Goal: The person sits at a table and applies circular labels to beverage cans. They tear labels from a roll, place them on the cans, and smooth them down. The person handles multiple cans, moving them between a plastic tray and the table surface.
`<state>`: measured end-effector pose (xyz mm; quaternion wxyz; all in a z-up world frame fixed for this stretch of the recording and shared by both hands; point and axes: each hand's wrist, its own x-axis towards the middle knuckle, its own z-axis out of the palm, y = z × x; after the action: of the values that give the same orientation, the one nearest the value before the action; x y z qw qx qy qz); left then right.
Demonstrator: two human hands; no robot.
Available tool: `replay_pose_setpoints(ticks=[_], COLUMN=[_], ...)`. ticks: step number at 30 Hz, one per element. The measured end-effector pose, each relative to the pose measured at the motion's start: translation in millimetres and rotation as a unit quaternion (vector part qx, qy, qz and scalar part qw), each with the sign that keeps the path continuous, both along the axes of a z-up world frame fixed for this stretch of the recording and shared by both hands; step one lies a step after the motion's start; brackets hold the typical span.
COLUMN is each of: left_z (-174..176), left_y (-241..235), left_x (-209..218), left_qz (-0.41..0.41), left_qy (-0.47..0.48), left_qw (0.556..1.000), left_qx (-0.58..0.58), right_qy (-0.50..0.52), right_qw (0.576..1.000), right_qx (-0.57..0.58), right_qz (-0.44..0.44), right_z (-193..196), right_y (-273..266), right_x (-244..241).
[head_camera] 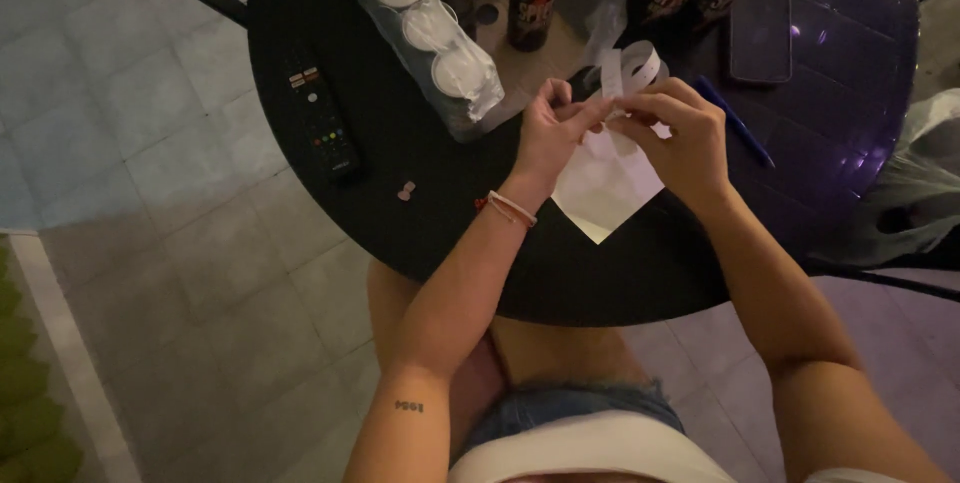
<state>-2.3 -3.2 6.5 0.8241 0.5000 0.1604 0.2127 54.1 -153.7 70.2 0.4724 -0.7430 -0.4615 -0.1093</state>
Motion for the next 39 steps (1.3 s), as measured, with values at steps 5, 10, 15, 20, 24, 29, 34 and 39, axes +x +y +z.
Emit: replay_pose_setpoints(ticks=[5, 10, 15, 20, 24, 29, 34, 39], left_z=[7, 0, 8, 2, 0, -11, 15, 43], left_y=[-4, -3, -6, -10, -9, -12, -11, -4], left_x=[-2, 1, -3, 3, 2, 8, -6, -17], left_qz=[-0.001, 0.000, 0.009, 0.033, 0.053, 0.067, 0.027, -0.002], left_qy=[-0.014, -0.023, -0.025, -0.025, -0.013, 0.042, 0.030, 0.113], left_qw=[0.998, 0.996, 0.996, 0.993, 0.997, 0.994, 0.998, 0.989], left_qx=[-0.059, -0.081, -0.086, -0.110, -0.062, 0.080, 0.044, 0.098], right_qy=[-0.040, -0.075, -0.128, -0.135, -0.085, -0.009, 0.028, 0.073], right_qw=[0.997, 0.994, 0.988, 0.987, 0.995, 0.998, 0.998, 0.996], right_qx=[0.057, 0.078, 0.083, 0.080, 0.035, 0.035, 0.019, 0.029], right_qz=[0.018, 0.024, 0.011, 0.016, 0.034, 0.055, 0.048, 0.048], right_z=[0, -1, -9, -9, 11, 31, 26, 28], right_y=[2, 4, 3, 5, 5, 29, 87, 112], right_x=[-2, -2, 1, -3, -6, 18, 49, 52])
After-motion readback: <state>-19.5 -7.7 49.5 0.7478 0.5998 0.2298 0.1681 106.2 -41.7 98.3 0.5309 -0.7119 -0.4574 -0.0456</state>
